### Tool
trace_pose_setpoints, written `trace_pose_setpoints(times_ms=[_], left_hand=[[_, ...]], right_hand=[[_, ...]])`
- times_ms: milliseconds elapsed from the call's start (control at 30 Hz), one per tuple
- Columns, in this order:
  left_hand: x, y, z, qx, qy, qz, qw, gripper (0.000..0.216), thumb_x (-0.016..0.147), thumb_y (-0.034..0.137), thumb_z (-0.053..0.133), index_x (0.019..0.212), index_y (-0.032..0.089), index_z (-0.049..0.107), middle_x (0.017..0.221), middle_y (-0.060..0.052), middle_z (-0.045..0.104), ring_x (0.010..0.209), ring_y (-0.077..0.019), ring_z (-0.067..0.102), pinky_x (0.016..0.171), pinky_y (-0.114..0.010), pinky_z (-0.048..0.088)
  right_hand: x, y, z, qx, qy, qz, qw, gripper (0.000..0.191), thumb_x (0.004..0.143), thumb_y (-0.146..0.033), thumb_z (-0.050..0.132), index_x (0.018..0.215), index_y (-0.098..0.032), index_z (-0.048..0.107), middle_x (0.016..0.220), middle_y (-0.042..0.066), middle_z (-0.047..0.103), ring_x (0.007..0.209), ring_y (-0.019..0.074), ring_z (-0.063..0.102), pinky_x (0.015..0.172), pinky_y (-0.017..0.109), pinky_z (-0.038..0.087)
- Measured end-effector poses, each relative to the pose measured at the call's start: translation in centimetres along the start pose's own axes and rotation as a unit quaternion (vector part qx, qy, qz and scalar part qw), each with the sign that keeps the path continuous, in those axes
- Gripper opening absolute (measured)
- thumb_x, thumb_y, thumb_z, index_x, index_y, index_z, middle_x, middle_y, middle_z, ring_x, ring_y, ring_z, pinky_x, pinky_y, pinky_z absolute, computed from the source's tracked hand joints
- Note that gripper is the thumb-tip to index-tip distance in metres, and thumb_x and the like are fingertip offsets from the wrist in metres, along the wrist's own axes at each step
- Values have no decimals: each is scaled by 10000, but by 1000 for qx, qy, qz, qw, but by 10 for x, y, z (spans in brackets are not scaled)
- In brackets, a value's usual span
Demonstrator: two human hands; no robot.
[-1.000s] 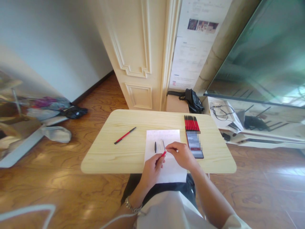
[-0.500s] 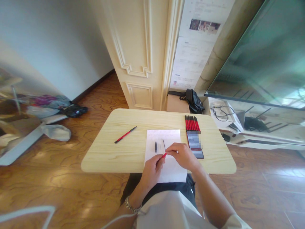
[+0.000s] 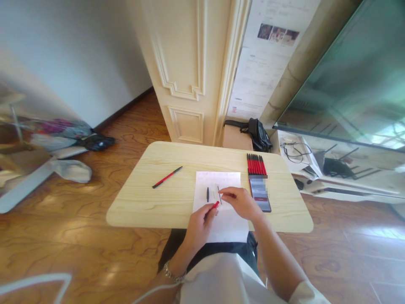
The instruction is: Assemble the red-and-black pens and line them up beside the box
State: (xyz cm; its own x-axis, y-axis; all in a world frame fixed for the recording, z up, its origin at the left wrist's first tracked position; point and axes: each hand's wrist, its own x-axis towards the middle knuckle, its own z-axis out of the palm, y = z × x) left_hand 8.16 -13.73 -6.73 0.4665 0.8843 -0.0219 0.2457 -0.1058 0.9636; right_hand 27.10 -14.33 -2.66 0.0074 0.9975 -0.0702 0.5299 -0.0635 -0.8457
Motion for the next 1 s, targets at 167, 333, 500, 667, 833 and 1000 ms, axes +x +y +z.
trace_pose_setpoints(times_ms=[167, 333, 500, 667, 833, 1000], left_hand=[[-2, 3, -5, -15, 21, 5, 1000, 276, 904, 361, 468, 1059, 190, 619, 928, -53, 704, 885, -189, 648, 779, -251, 472], [-3, -1, -5, -27, 44, -1, 999, 298, 905, 359, 468, 1109, 182, 596, 916, -61, 706, 883, -188, 654, 788, -257, 478], [-4, -5, -3, -43, 51, -7, 998, 301, 901, 372, 473, 1098, 185, 602, 905, -64, 703, 870, -190, 658, 787, -269, 491], [-5, -8, -2, -57, 67, -5, 996, 300, 895, 375, 481, 1087, 184, 610, 921, -69, 698, 855, -189, 659, 785, -275, 503], [-5, -8, -1, -44, 71, -6, 996, 284, 888, 373, 494, 1069, 190, 616, 908, -60, 695, 845, -184, 656, 783, -273, 504], [-4, 0, 3, -17, 48, 4, 999, 277, 885, 366, 501, 1067, 195, 622, 900, -51, 698, 826, -180, 652, 766, -264, 501]], right_hand=[[27, 25, 22, -165, 61, 81, 981, 161, 842, -274, 548, 868, -212, 694, 839, 41, 705, 808, 176, 627, 721, 261, 415], [42, 29, 40, -284, 56, 145, 946, 251, 861, -394, 509, 854, -200, 668, 883, 91, 693, 822, 218, 626, 701, 298, 408], [43, 23, 48, -349, 46, 159, 922, 259, 898, -324, 438, 918, -163, 640, 947, 137, 666, 890, 249, 617, 727, 328, 417], [38, 22, 44, -303, 65, 124, 943, 194, 883, -246, 458, 933, -149, 618, 929, 138, 659, 905, 252, 606, 757, 351, 416], [30, 16, 24, 1, 100, 48, 994, 188, 846, -244, 505, 964, -183, 639, 831, 46, 670, 775, 172, 602, 697, 285, 438], [13, -6, 8, 254, 182, 3, 950, 181, 811, -323, 570, 909, -178, 614, 781, 27, 639, 653, 134, 562, 578, 255, 447]])
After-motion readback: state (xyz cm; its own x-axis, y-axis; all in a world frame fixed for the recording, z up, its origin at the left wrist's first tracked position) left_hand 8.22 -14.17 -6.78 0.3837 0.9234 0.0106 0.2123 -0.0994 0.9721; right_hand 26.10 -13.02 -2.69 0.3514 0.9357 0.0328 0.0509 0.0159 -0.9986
